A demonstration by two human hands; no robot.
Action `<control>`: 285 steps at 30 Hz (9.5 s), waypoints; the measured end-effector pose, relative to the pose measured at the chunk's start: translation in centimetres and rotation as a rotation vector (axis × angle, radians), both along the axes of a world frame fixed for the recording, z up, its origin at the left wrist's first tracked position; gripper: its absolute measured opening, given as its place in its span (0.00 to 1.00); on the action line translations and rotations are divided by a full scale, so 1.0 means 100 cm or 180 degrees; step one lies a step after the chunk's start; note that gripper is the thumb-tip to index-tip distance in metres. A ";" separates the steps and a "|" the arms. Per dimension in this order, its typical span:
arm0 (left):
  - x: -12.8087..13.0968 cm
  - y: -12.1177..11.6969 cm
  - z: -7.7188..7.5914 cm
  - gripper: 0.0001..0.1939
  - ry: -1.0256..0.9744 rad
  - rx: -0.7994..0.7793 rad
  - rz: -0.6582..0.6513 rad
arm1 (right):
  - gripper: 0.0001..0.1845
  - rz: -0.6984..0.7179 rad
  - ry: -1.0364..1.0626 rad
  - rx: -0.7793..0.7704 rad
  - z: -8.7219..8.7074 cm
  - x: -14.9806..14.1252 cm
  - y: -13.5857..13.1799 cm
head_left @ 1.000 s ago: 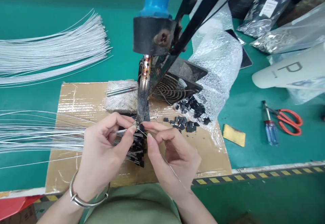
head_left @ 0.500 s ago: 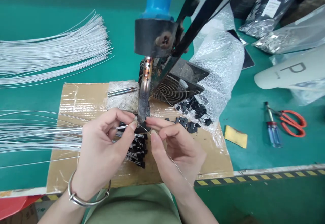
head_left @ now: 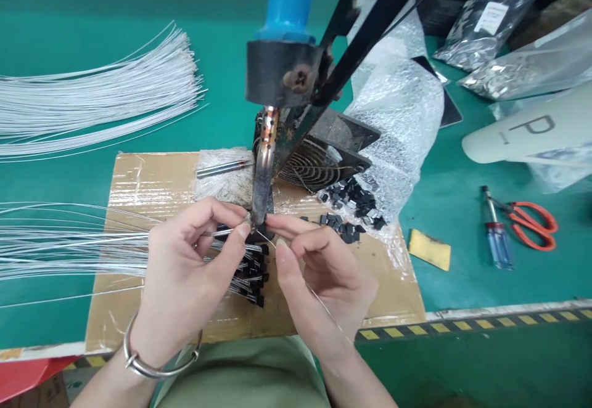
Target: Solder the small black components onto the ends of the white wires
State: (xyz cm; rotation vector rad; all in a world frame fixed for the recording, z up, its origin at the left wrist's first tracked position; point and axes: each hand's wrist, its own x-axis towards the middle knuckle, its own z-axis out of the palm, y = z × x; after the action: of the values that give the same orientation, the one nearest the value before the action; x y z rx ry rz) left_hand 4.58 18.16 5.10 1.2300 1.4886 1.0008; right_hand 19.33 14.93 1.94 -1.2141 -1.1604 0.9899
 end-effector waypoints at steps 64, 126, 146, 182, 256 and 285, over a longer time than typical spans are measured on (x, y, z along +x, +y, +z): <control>0.000 -0.001 -0.004 0.06 0.0107 0.0347 -0.0020 | 0.11 -0.0197 -0.0601 0.0680 -0.007 -0.008 -0.002; -0.001 -0.004 0.000 0.06 0.0168 0.0331 -0.0023 | 0.11 -0.0275 -0.0765 0.0798 -0.007 -0.009 -0.002; 0.000 -0.003 -0.001 0.06 0.0162 0.0323 -0.0043 | 0.10 -0.0347 -0.0804 0.0767 -0.008 -0.009 -0.002; -0.001 -0.003 -0.004 0.05 0.0273 0.0400 -0.0064 | 0.10 -0.0387 -0.0867 0.0923 -0.010 -0.010 -0.001; -0.001 -0.005 -0.002 0.05 0.0330 0.0369 -0.0101 | 0.10 -0.0582 -0.1206 0.1093 -0.006 -0.013 0.001; 0.000 -0.010 -0.008 0.04 0.0677 0.0363 -0.0127 | 0.10 0.0037 -0.0293 0.0339 -0.007 0.001 -0.007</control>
State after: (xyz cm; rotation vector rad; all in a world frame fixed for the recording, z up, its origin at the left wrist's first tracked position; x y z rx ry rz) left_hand 4.56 17.19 4.29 1.4802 1.5796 0.9630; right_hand 19.43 14.24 1.26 -1.1791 -1.2774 0.8775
